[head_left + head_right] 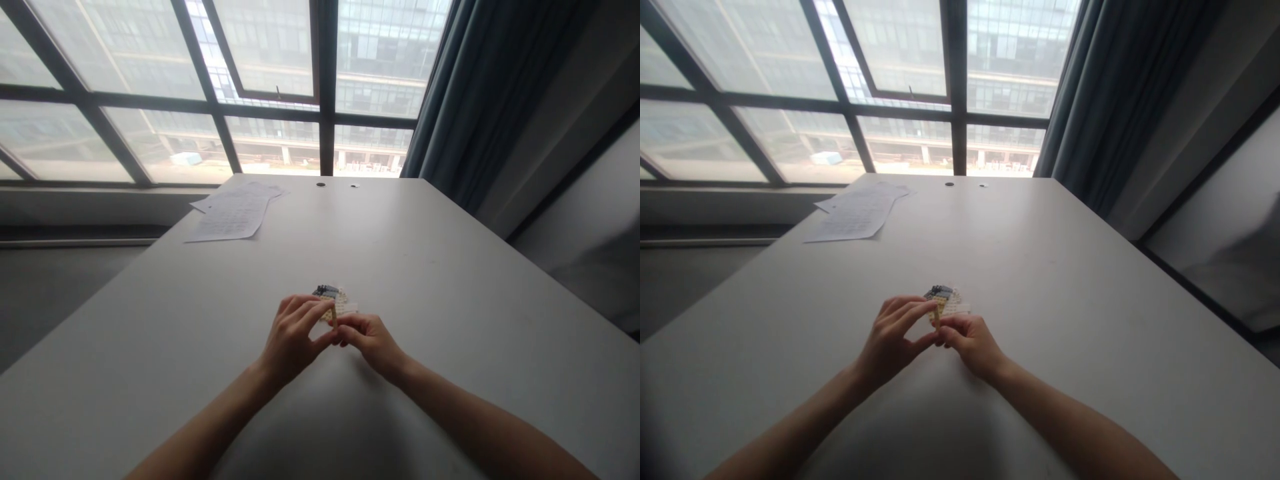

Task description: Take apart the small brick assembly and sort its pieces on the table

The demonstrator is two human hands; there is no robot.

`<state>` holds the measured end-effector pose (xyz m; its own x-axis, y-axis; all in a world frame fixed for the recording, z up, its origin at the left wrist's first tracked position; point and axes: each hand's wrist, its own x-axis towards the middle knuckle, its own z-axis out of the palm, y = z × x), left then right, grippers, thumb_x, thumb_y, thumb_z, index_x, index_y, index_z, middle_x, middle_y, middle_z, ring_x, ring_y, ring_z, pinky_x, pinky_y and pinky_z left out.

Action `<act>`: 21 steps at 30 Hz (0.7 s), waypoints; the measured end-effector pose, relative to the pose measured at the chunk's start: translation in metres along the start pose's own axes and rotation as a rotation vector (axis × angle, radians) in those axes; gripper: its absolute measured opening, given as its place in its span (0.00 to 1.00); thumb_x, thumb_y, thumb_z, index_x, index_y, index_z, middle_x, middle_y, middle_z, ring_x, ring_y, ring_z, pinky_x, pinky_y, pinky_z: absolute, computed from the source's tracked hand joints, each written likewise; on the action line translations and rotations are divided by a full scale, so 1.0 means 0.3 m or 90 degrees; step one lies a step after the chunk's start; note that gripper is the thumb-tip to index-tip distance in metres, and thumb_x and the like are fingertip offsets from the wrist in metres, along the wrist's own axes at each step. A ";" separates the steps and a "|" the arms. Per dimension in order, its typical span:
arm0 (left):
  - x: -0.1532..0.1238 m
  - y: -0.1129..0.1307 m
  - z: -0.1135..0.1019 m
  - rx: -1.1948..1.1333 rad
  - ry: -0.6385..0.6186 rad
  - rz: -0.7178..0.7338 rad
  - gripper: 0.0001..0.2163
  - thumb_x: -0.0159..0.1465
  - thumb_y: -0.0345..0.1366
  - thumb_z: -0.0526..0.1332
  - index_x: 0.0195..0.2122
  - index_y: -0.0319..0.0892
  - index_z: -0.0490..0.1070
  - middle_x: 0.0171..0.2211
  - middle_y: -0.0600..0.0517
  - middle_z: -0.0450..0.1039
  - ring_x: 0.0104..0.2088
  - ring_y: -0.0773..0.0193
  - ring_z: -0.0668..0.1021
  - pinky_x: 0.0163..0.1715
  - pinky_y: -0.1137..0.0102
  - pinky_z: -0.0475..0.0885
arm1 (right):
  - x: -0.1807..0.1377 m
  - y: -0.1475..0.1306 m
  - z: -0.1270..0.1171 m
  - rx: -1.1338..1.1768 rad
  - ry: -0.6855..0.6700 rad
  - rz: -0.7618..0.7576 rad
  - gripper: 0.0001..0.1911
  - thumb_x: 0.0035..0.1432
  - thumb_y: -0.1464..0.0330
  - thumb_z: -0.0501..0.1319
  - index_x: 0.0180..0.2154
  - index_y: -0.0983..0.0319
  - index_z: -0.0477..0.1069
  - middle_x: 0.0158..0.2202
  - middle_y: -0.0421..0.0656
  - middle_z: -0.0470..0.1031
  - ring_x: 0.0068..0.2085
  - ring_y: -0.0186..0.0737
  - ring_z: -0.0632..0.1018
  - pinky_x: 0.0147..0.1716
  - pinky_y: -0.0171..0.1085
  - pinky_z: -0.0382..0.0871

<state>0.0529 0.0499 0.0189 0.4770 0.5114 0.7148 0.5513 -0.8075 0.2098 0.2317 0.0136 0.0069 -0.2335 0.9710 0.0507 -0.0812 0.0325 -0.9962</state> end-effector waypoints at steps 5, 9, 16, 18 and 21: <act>-0.015 0.005 0.007 -0.070 0.003 0.000 0.17 0.57 0.42 0.67 0.45 0.44 0.70 0.37 0.49 0.77 0.39 0.60 0.76 0.42 0.64 0.69 | -0.007 0.013 0.011 0.075 0.039 0.023 0.13 0.52 0.60 0.64 0.28 0.64 0.75 0.24 0.39 0.72 0.27 0.33 0.70 0.32 0.34 0.65; -0.025 0.005 0.015 -0.082 0.000 0.001 0.14 0.59 0.38 0.66 0.46 0.45 0.70 0.37 0.49 0.77 0.39 0.61 0.76 0.42 0.64 0.69 | -0.010 0.013 0.009 0.097 0.007 0.036 0.14 0.52 0.58 0.64 0.32 0.64 0.75 0.27 0.40 0.73 0.29 0.34 0.71 0.33 0.35 0.67; -0.025 0.010 0.012 -0.113 -0.002 0.026 0.12 0.59 0.36 0.66 0.44 0.44 0.70 0.36 0.50 0.77 0.38 0.61 0.76 0.41 0.65 0.70 | -0.020 0.035 0.002 -0.024 -0.003 -0.034 0.14 0.58 0.58 0.60 0.31 0.63 0.70 0.27 0.40 0.72 0.29 0.34 0.72 0.33 0.35 0.68; -0.023 0.011 0.009 -0.131 0.012 0.030 0.09 0.59 0.34 0.65 0.42 0.44 0.71 0.35 0.51 0.77 0.37 0.62 0.76 0.40 0.66 0.70 | -0.024 0.037 -0.004 -0.101 0.005 -0.066 0.12 0.61 0.60 0.57 0.33 0.62 0.70 0.29 0.40 0.72 0.31 0.35 0.73 0.34 0.35 0.69; -0.022 0.012 0.006 -0.167 0.040 0.036 0.07 0.59 0.28 0.65 0.37 0.45 0.71 0.32 0.53 0.77 0.35 0.65 0.76 0.39 0.67 0.70 | -0.028 0.029 -0.016 -0.219 0.040 -0.128 0.09 0.62 0.63 0.57 0.35 0.61 0.71 0.32 0.41 0.75 0.34 0.36 0.75 0.37 0.36 0.69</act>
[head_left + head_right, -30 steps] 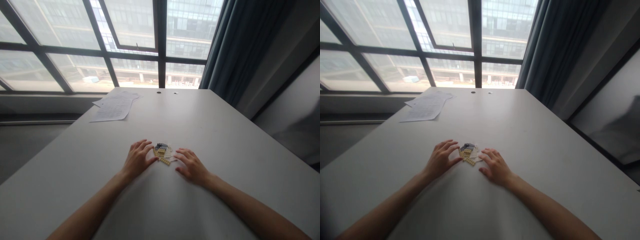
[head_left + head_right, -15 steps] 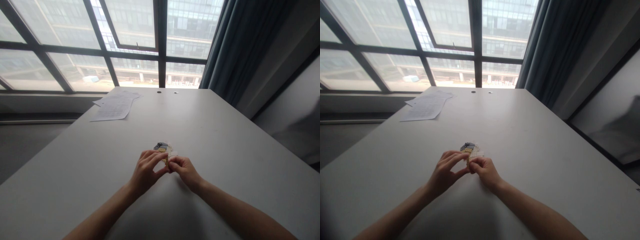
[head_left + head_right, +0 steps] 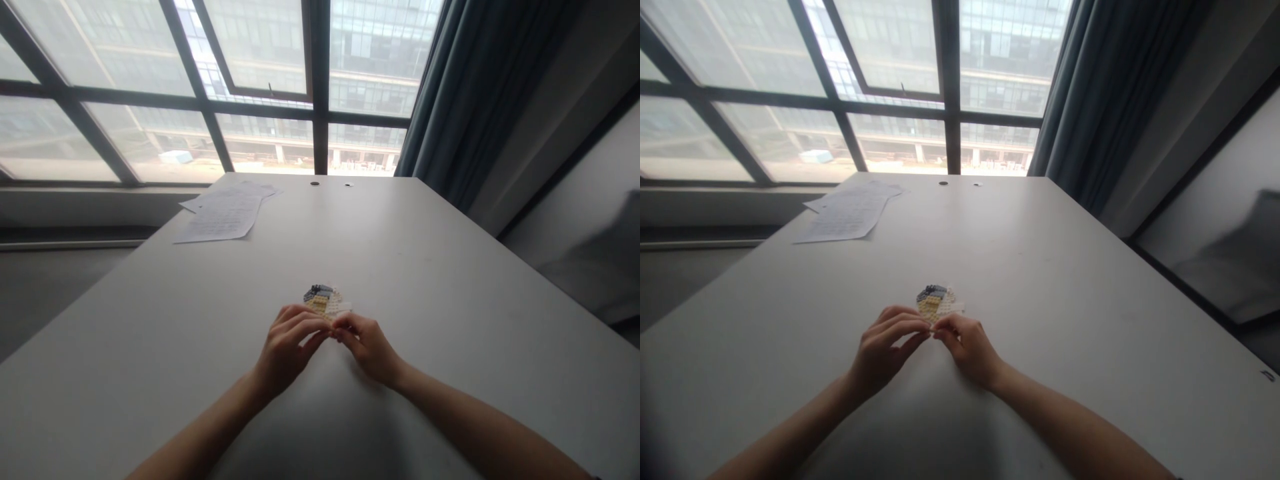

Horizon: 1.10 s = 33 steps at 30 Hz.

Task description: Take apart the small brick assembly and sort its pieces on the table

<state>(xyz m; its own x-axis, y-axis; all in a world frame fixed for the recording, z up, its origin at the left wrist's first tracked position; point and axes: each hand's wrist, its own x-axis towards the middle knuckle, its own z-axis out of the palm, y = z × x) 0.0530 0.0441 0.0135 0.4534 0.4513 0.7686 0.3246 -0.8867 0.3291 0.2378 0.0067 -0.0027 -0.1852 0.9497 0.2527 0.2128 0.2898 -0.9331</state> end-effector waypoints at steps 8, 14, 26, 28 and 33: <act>-0.020 0.002 -0.006 0.015 -0.033 0.084 0.05 0.60 0.28 0.62 0.35 0.46 0.72 0.37 0.54 0.79 0.38 0.66 0.77 0.39 0.68 0.70 | 0.008 -0.016 -0.038 -0.088 0.113 -0.130 0.05 0.58 0.66 0.61 0.36 0.60 0.73 0.37 0.44 0.77 0.40 0.40 0.77 0.43 0.39 0.71; -0.026 -0.001 -0.004 -0.009 0.023 0.053 0.09 0.60 0.28 0.63 0.40 0.46 0.73 0.35 0.53 0.79 0.35 0.65 0.77 0.38 0.68 0.72 | -0.005 -0.015 -0.010 -0.015 0.069 -0.033 0.06 0.56 0.65 0.63 0.36 0.60 0.73 0.33 0.43 0.79 0.35 0.39 0.79 0.39 0.39 0.72; -0.021 -0.011 0.006 0.050 -0.083 -0.015 0.18 0.58 0.40 0.66 0.49 0.46 0.70 0.42 0.46 0.76 0.42 0.57 0.76 0.43 0.61 0.72 | -0.008 0.013 0.030 0.326 0.007 0.176 0.20 0.51 0.64 0.67 0.44 0.63 0.66 0.25 0.40 0.77 0.27 0.35 0.76 0.31 0.35 0.68; -0.021 -0.009 0.004 0.064 -0.087 -0.023 0.14 0.59 0.39 0.65 0.46 0.45 0.70 0.41 0.47 0.76 0.41 0.58 0.76 0.43 0.62 0.72 | -0.008 0.012 0.031 0.325 0.011 0.188 0.20 0.49 0.63 0.68 0.42 0.63 0.65 0.23 0.38 0.76 0.25 0.34 0.74 0.29 0.34 0.66; -0.041 -0.020 -0.009 0.105 -0.110 0.019 0.09 0.58 0.37 0.64 0.38 0.44 0.68 0.40 0.47 0.77 0.42 0.59 0.76 0.43 0.62 0.70 | -0.012 0.005 0.033 0.269 -0.023 0.201 0.17 0.51 0.63 0.66 0.41 0.62 0.66 0.27 0.40 0.78 0.28 0.36 0.77 0.33 0.36 0.68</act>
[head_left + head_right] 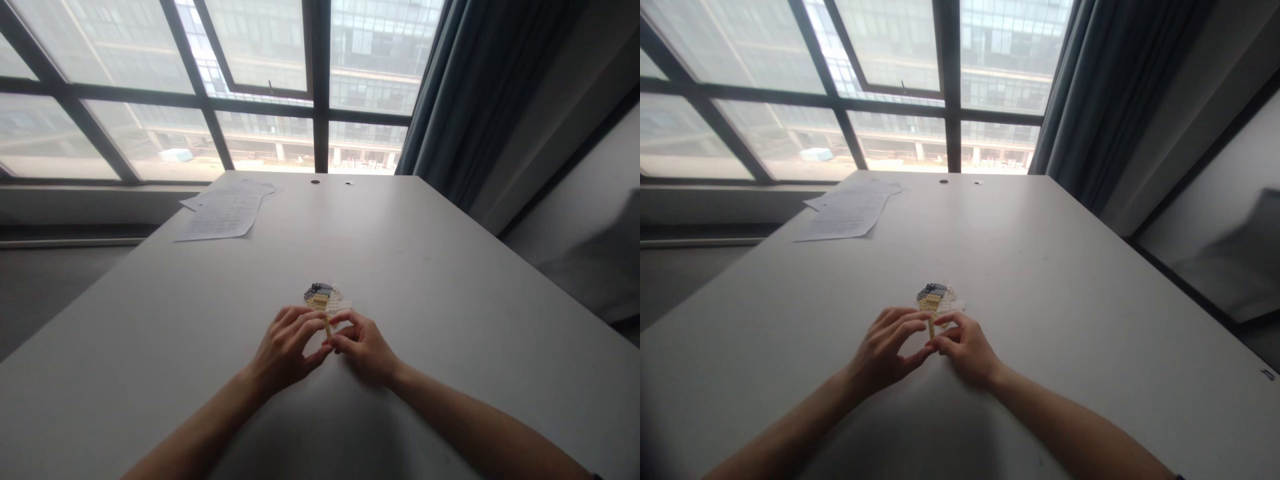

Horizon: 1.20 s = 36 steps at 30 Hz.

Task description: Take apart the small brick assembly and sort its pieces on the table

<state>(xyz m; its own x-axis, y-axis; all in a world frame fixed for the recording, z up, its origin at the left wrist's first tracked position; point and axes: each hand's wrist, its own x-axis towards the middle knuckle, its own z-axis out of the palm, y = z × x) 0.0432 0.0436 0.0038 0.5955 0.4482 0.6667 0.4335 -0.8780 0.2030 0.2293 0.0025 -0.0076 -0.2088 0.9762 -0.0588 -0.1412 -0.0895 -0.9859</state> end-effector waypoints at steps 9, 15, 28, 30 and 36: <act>-0.054 -0.046 0.003 0.014 -0.168 -0.034 0.09 0.56 0.40 0.65 0.33 0.43 0.66 0.40 0.47 0.76 0.42 0.57 0.75 0.44 0.62 0.69 | -0.003 -0.004 -0.061 -0.651 0.077 -0.324 0.08 0.60 0.70 0.58 0.39 0.58 0.75 0.41 0.44 0.78 0.45 0.44 0.73 0.47 0.44 0.65; -0.051 -0.045 0.004 0.017 -0.206 -0.052 0.09 0.56 0.40 0.64 0.34 0.43 0.68 0.40 0.47 0.76 0.41 0.57 0.76 0.45 0.61 0.68 | 0.005 0.021 -0.075 -0.834 0.014 -0.361 0.12 0.64 0.70 0.54 0.46 0.57 0.73 0.50 0.43 0.75 0.55 0.46 0.67 0.53 0.47 0.58; -0.039 -0.086 0.000 0.064 -0.130 -0.035 0.11 0.60 0.44 0.61 0.38 0.43 0.71 0.39 0.47 0.77 0.43 0.57 0.75 0.45 0.62 0.68 | 0.021 0.035 -0.103 -0.875 0.064 -0.368 0.13 0.64 0.70 0.54 0.48 0.59 0.71 0.50 0.44 0.75 0.55 0.45 0.68 0.54 0.48 0.53; -0.034 -0.108 0.006 0.127 -0.102 -0.101 0.12 0.62 0.42 0.60 0.44 0.43 0.71 0.42 0.46 0.75 0.43 0.56 0.74 0.44 0.61 0.68 | 0.023 0.035 -0.104 -0.877 0.069 -0.365 0.13 0.64 0.70 0.54 0.48 0.59 0.71 0.50 0.44 0.75 0.55 0.45 0.67 0.54 0.48 0.53; -0.034 -0.142 0.021 0.209 -0.164 -0.140 0.17 0.61 0.42 0.60 0.51 0.49 0.70 0.53 0.45 0.68 0.51 0.49 0.68 0.47 0.55 0.65 | 0.025 0.031 -0.106 -0.876 0.076 -0.352 0.13 0.63 0.70 0.55 0.49 0.60 0.70 0.51 0.45 0.73 0.56 0.46 0.66 0.55 0.48 0.52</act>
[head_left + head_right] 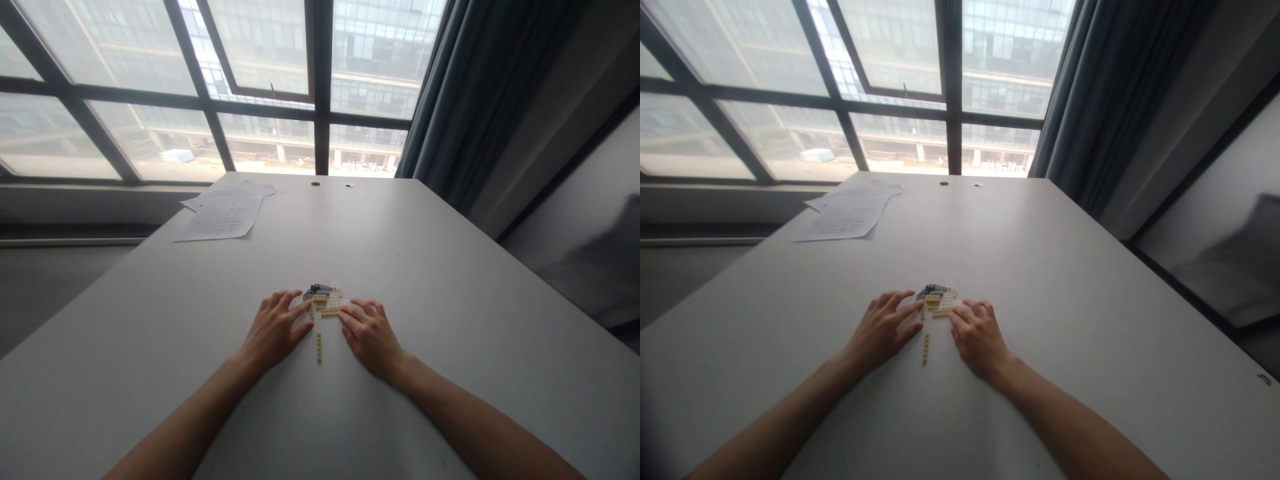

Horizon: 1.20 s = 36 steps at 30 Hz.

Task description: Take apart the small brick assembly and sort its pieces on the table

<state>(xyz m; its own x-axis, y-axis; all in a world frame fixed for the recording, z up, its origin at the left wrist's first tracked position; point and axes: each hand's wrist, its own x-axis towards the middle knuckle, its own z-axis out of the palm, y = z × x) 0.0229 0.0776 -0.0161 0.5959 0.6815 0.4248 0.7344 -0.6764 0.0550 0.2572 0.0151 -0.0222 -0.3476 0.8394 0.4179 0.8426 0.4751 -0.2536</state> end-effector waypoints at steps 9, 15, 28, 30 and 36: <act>-0.007 0.011 -0.012 -0.050 0.010 0.033 0.16 0.59 0.45 0.62 0.45 0.45 0.73 0.51 0.44 0.70 0.53 0.49 0.67 0.51 0.54 0.62 | -0.002 -0.003 0.005 0.006 0.024 0.022 0.12 0.60 0.70 0.58 0.47 0.59 0.71 0.53 0.46 0.71 0.56 0.47 0.65 0.56 0.49 0.51; -0.009 0.006 -0.010 -0.041 -0.012 0.046 0.17 0.60 0.45 0.60 0.48 0.46 0.72 0.55 0.45 0.67 0.57 0.47 0.65 0.54 0.52 0.60 | -0.001 -0.006 0.004 0.014 0.024 0.034 0.13 0.59 0.71 0.59 0.47 0.59 0.71 0.53 0.46 0.71 0.57 0.47 0.65 0.57 0.50 0.50; -0.008 0.020 -0.023 -0.041 0.002 -0.021 0.18 0.57 0.49 0.62 0.42 0.42 0.71 0.48 0.43 0.71 0.53 0.48 0.67 0.52 0.53 0.60 | -0.002 -0.013 -0.003 0.042 0.030 0.059 0.13 0.58 0.71 0.59 0.46 0.59 0.72 0.53 0.46 0.70 0.57 0.47 0.64 0.57 0.49 0.52; -0.006 0.021 -0.022 -0.037 0.003 -0.027 0.19 0.57 0.51 0.62 0.41 0.42 0.71 0.47 0.43 0.71 0.52 0.48 0.67 0.52 0.53 0.60 | -0.002 -0.014 -0.004 0.043 0.032 0.058 0.13 0.58 0.71 0.59 0.46 0.59 0.72 0.53 0.47 0.70 0.57 0.47 0.64 0.57 0.49 0.52; -0.006 0.013 -0.006 -0.022 -0.002 -0.036 0.17 0.60 0.47 0.60 0.45 0.42 0.71 0.49 0.43 0.70 0.54 0.47 0.66 0.53 0.52 0.60 | -0.005 -0.011 -0.004 0.048 0.029 0.058 0.13 0.58 0.70 0.59 0.46 0.59 0.72 0.53 0.47 0.70 0.57 0.47 0.64 0.57 0.50 0.52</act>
<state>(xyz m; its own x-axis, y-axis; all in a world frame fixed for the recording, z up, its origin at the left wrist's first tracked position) 0.0242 0.0732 -0.0150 0.5553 0.7194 0.4173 0.7552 -0.6463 0.1093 0.2556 0.0119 -0.0209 -0.2506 0.8678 0.4292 0.8355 0.4178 -0.3569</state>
